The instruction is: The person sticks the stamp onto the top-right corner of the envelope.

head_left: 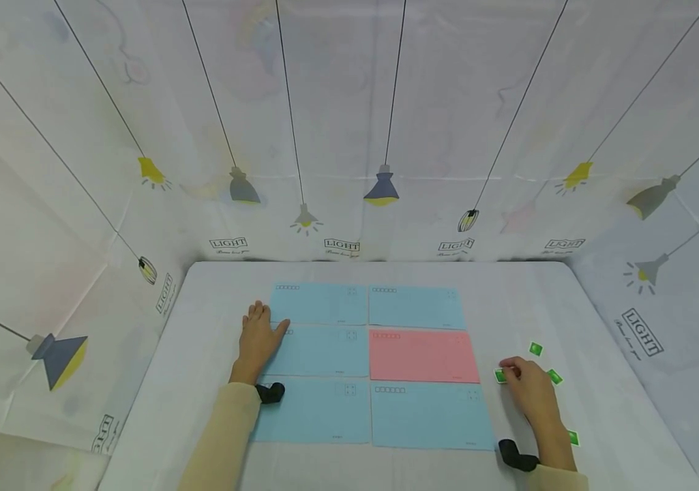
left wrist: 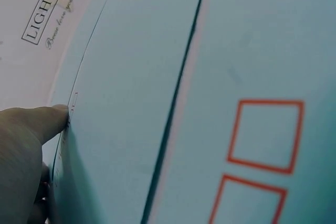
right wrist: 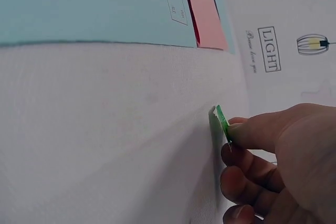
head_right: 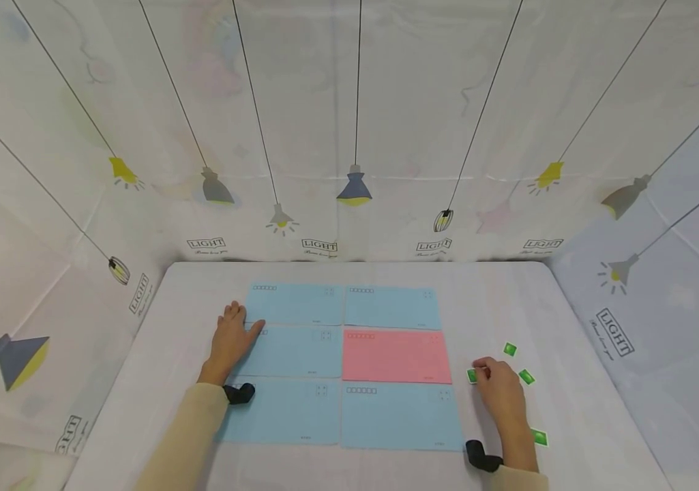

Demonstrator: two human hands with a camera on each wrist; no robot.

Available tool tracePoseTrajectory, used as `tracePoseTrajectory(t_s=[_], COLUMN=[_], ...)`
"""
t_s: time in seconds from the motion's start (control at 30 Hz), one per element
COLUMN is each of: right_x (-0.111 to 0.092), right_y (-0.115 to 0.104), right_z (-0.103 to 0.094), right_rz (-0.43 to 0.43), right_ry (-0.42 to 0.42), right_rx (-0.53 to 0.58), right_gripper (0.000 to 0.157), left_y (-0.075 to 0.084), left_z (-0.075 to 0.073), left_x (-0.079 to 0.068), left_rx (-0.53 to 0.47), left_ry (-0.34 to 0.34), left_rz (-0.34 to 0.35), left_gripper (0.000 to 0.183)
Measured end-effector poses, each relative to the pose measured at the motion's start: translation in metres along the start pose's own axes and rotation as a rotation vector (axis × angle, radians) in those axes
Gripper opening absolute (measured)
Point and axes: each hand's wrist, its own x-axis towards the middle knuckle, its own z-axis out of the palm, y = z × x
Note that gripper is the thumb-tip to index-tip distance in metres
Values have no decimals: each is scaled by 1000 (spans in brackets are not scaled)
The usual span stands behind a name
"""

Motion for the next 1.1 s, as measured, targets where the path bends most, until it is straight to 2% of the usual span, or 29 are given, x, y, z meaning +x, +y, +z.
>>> tracePoseTrajectory(t_s=[0.2, 0.4, 0.57, 0.7, 0.93, 1.1], right_x=[2, 4, 4, 7, 13, 16], right_y=[0, -2, -7, -13, -20, -22], right_z=[-2, -7, -13, -18, -21, -23], right_rz=[-48, -62, -173, -252, -217, -196], right_ry=[-11, -58, -71, -119, -225, -262], right_rx=[-47, -97, -134, -140, -160, -145], right_gripper=[22, 21, 19, 24, 25, 19], left_y=[-1, -2, 0, 0, 1, 0], left_z=[-1, -1, -2, -2, -1, 0], left_x=[0, 0, 0, 0, 1, 0], left_rx=[0, -7, -6, -5, -10, -9], left_ry=[-8, -14, -16, -19, 6, 5], left_rz=[-9, -12, -9, -7, -8, -13], left_gripper=[79, 79, 78, 78, 77, 77])
